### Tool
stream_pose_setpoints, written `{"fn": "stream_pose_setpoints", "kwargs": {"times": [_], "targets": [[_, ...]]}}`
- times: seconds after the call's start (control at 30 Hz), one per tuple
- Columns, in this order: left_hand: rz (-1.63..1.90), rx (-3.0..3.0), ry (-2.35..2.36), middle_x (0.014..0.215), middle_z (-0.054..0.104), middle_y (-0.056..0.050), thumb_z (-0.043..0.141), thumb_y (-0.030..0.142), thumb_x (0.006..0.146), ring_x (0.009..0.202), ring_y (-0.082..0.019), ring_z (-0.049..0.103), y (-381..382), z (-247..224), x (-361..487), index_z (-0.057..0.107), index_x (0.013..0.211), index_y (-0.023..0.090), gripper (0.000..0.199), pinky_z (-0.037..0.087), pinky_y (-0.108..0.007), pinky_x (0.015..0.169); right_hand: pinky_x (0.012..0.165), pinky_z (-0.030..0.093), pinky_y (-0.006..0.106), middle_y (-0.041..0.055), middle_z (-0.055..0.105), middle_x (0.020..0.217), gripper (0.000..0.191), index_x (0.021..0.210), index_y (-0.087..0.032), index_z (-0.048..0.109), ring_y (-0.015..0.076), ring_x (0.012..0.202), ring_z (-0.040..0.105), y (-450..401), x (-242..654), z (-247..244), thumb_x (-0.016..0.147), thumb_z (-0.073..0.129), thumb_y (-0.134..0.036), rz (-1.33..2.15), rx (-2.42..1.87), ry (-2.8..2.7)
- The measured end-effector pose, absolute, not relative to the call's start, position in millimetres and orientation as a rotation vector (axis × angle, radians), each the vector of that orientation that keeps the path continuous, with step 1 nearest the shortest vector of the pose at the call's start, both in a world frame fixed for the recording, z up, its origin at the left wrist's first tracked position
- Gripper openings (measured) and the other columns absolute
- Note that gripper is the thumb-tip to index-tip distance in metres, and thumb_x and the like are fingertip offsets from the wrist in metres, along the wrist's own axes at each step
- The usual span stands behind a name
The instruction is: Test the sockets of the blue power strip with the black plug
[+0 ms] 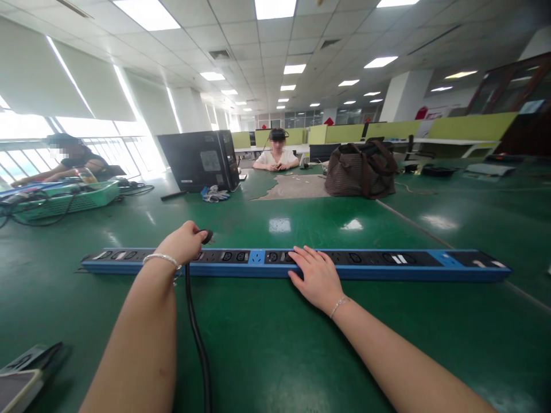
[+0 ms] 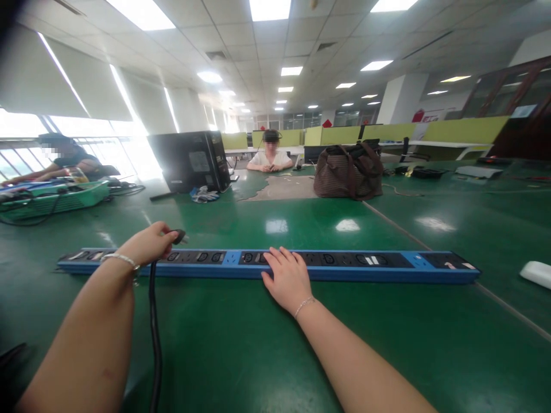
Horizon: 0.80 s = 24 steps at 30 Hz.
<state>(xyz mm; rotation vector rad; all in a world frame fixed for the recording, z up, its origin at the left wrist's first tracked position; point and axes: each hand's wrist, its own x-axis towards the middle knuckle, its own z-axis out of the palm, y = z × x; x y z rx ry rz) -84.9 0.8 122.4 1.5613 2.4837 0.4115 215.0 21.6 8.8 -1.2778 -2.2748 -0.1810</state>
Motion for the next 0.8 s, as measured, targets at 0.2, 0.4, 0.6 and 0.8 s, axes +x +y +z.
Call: {"fn": "stream_pose_setpoints", "kwargs": {"times": [0.2,0.4,0.6,0.8], "targets": [[0.088,1.585,2.506,0.067,0.066,-0.005,0.04,0.039,0.082,0.062,-0.02,0.063,14,97,-103,0.052,0.095,0.018,0.027,0.042,-0.028,0.058,0.1,0.028,0.041,0.002,0.053,0.132,0.041,0.122,-0.025,0.056,0.0217,0.123,0.041,20,214,10,0.084,0.046,-0.037,-0.191,-1.285,-2.283],[-0.013,1.649,2.484,0.072,0.068,-0.007,0.042,0.036,0.081,0.065,-0.021,0.063,17,93,-98,0.055,0.097,0.017,0.028,0.041,-0.028,0.058,0.1,0.028,0.041,0.0027,0.052,0.132,0.041,0.122,-0.024,0.055,0.022,0.124,0.041,20,214,9,0.085,0.046,-0.037,-0.187,-1.278,-2.283],[-0.047,1.648,2.525,0.074,0.068,-0.007,0.041,0.039,0.082,0.074,-0.022,0.065,17,94,-94,0.055,0.1,0.017,0.032,0.043,-0.029,0.064,0.101,0.028,0.04,0.0013,0.053,0.132,0.041,0.122,-0.024,0.056,0.0216,0.123,0.041,21,215,9,0.084,0.047,-0.036,-0.176,-1.272,-2.281],[-0.069,1.635,2.523,0.076,0.069,-0.008,0.043,0.039,0.081,0.077,-0.022,0.065,18,94,-88,0.056,0.101,0.016,0.033,0.043,-0.029,0.065,0.1,0.028,0.041,0.0025,0.053,0.132,0.041,0.122,-0.024,0.056,0.0221,0.124,0.041,22,215,8,0.084,0.046,-0.037,-0.182,-1.268,-2.278]]}}
